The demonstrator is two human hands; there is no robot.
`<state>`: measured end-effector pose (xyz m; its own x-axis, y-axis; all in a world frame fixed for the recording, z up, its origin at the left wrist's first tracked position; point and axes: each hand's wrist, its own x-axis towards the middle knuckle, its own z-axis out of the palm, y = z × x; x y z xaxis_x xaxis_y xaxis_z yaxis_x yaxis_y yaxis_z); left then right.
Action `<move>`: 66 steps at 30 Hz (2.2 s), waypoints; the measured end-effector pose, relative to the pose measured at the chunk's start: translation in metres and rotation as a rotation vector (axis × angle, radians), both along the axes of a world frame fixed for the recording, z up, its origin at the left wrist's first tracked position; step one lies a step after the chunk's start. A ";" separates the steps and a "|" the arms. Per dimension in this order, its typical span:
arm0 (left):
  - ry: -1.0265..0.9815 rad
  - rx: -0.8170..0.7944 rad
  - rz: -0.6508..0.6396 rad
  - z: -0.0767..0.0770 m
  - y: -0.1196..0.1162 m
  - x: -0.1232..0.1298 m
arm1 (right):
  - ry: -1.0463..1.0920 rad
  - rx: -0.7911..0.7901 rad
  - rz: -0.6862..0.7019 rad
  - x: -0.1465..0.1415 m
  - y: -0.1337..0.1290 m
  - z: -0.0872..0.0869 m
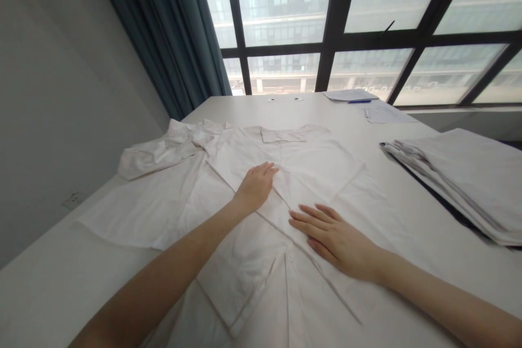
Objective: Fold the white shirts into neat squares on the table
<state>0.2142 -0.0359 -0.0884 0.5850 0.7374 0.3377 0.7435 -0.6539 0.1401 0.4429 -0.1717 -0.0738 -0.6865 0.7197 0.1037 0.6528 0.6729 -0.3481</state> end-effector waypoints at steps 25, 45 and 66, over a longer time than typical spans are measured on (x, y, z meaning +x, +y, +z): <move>0.320 -0.201 -0.045 0.003 -0.001 -0.004 | -0.082 0.110 -0.139 0.002 0.002 -0.008; 0.326 -0.129 0.330 0.008 0.078 -0.036 | -0.112 0.104 -0.161 -0.001 0.000 -0.006; 0.352 -0.309 0.223 0.004 0.117 -0.044 | -0.136 0.154 -0.163 -0.002 0.000 -0.011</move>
<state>0.1705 0.0813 -0.0841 0.4409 0.8914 -0.1046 0.8970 -0.4416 0.0181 0.4413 -0.1718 -0.0853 -0.5782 0.8047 0.1349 0.7906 0.5934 -0.1512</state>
